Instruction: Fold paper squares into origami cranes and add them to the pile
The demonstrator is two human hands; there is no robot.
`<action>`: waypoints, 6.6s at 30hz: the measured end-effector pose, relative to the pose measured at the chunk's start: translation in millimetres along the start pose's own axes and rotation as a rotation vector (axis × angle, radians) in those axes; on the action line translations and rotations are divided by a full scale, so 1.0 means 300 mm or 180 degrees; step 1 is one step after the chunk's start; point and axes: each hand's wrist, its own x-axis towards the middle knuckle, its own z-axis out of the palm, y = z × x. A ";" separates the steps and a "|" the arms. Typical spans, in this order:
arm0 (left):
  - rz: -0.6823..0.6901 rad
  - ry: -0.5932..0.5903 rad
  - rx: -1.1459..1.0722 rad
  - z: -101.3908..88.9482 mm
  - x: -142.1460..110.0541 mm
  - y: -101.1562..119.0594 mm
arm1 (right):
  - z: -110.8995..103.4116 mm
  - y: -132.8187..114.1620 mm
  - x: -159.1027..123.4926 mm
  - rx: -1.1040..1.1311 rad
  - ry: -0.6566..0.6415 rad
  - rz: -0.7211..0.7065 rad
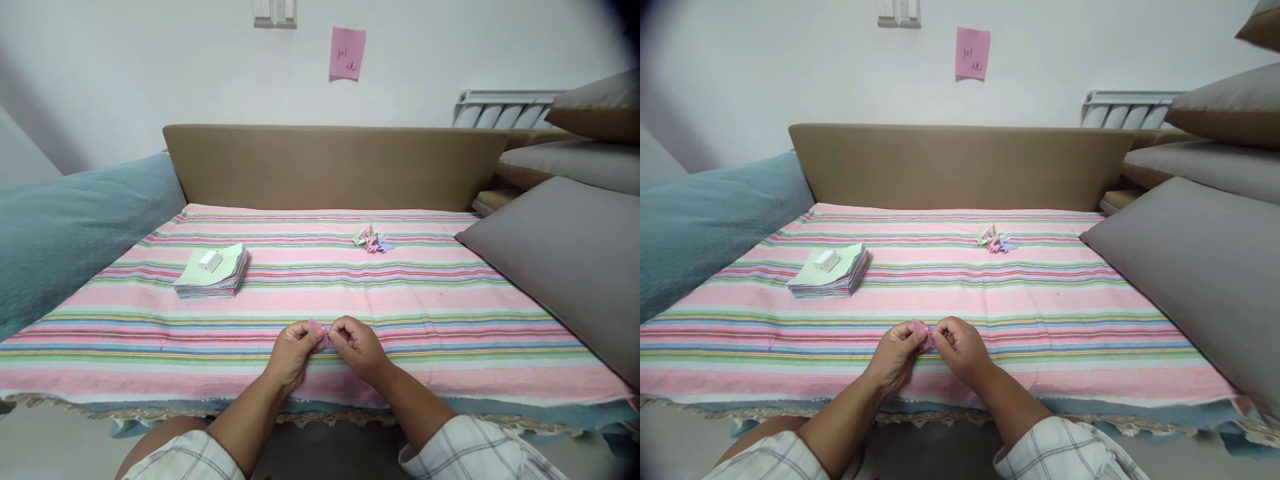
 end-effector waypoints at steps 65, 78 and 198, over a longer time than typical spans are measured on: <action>0.0676 0.0179 0.0981 -0.012 0.003 -0.008 | 0.019 0.014 0.001 0.0165 0.0128 0.0068; 0.0579 0.0126 0.1019 -0.005 -0.004 -0.001 | 0.020 0.009 -0.003 0.0457 0.0000 0.0448; 0.0551 0.0196 0.0514 -0.010 0.006 -0.005 | 0.039 0.038 0.017 0.2865 0.0418 0.1540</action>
